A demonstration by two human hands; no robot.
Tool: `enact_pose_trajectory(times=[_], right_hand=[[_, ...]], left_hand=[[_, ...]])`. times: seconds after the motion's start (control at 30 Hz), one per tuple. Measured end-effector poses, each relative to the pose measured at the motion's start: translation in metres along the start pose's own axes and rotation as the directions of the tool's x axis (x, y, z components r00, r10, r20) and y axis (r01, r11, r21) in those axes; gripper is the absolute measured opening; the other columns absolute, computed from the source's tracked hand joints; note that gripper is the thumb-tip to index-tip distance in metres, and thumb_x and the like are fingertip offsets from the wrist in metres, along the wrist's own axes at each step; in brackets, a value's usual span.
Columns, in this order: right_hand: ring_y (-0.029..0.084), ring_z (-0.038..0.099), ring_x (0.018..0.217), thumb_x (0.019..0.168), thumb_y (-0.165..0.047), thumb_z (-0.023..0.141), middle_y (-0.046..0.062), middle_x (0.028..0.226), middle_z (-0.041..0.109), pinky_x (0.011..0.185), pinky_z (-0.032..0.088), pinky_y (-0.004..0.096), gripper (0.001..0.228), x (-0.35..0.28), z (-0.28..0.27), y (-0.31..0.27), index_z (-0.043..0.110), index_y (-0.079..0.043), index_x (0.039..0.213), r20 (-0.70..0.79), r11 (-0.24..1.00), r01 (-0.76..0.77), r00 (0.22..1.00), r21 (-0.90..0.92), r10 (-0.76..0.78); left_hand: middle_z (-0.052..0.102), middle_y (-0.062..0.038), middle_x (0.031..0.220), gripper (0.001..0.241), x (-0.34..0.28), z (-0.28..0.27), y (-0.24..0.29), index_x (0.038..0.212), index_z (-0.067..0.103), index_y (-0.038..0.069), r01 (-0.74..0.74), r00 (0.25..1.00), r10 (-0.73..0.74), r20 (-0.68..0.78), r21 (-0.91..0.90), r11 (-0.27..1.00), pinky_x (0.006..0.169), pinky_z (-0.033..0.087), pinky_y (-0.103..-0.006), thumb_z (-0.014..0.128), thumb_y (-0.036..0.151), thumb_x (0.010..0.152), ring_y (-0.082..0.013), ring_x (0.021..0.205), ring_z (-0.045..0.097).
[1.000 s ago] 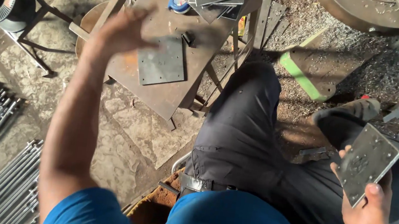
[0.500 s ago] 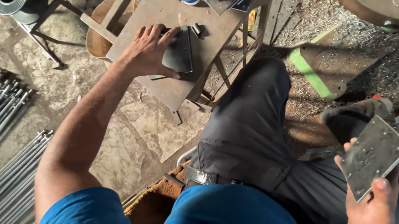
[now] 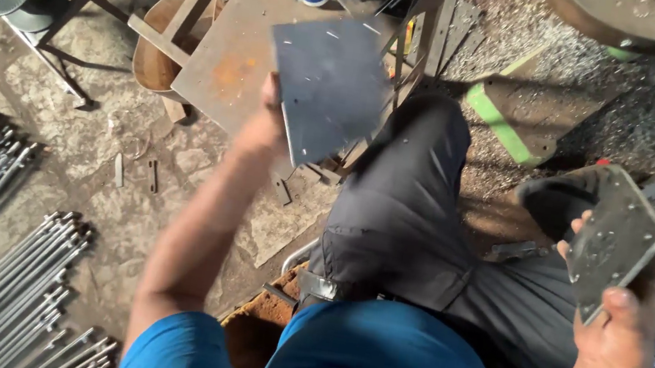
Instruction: The person sits with a square metal plate on their lap and uses a hand punch tool to punch holes at marked spots on the plate. They finish a plate, place it on the adjacent table, pick up another plate, and continue punching holes in it.
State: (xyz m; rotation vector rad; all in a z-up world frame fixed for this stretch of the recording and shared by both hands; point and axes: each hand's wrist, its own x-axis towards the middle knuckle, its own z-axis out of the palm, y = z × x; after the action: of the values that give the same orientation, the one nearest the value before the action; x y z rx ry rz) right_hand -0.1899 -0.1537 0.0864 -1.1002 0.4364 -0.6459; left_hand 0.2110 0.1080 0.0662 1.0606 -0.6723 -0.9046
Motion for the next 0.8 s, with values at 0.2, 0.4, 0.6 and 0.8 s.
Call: enact_pose_trajectory(times=[0.2, 0.4, 0.6, 0.8], right_hand=[[0.027, 0.05, 0.141, 0.072, -0.031, 0.096, 0.016, 0.148, 0.052, 0.122, 0.04, 0.04, 0.097, -0.019, 0.026, -0.032, 0.041, -0.004, 0.149, -0.007, 0.948, 0.15, 0.987, -0.282, -0.158], [0.024, 0.046, 0.144, 0.067, -0.039, 0.094, 0.014, 0.153, 0.048, 0.128, 0.034, 0.038, 0.106, -0.043, 0.022, -0.056, 0.035, -0.008, 0.15, 0.013, 0.787, 0.218, 0.966, -0.578, -0.258], [0.026, 0.049, 0.139, 0.071, -0.041, 0.094, 0.017, 0.15, 0.051, 0.122, 0.037, 0.039, 0.101, -0.038, 0.033, -0.05, 0.038, -0.005, 0.147, -0.064, 0.88, 0.167, 0.974, -0.444, -0.217], [0.029, 0.044, 0.144, 0.07, -0.039, 0.096, 0.018, 0.153, 0.045, 0.124, 0.035, 0.041, 0.102, -0.028, 0.025, -0.041, 0.037, -0.009, 0.147, 0.09, 0.813, 0.225, 0.973, -0.537, -0.21]], left_hand=[[0.049, -0.037, 0.147, 0.134, 0.031, 0.147, -0.053, 0.161, 0.033, 0.002, 0.527, 0.836, -0.045, 0.547, -0.776, 0.347, 0.113, 0.047, -0.0647, 0.039, 0.102, 0.072, -0.0561, 0.128, 0.056], [0.055, -0.031, 0.146, 0.133, 0.023, 0.202, -0.108, 0.162, 0.037, 0.003, 0.632, 0.768, -0.018, 0.641, -0.751, 0.192, 0.109, 0.053, -0.0607, 0.042, 0.098, 0.07, -0.0473, 0.125, 0.062], [0.059, -0.015, 0.114, 0.06, 0.024, 0.176, -0.164, 0.141, 0.052, -0.004, 0.455, 0.889, -0.297, 0.349, -0.596, 0.661, 0.08, 0.049, -0.0382, 0.064, 0.047, 0.113, -0.0237, 0.09, 0.057], [0.073, -0.003, 0.108, 0.039, 0.021, 0.167, -0.104, 0.125, 0.064, 0.0, 0.304, 0.926, -0.367, -0.09, -0.398, 0.865, 0.088, 0.055, -0.0272, 0.075, 0.02, 0.093, -0.0109, 0.098, 0.067]])
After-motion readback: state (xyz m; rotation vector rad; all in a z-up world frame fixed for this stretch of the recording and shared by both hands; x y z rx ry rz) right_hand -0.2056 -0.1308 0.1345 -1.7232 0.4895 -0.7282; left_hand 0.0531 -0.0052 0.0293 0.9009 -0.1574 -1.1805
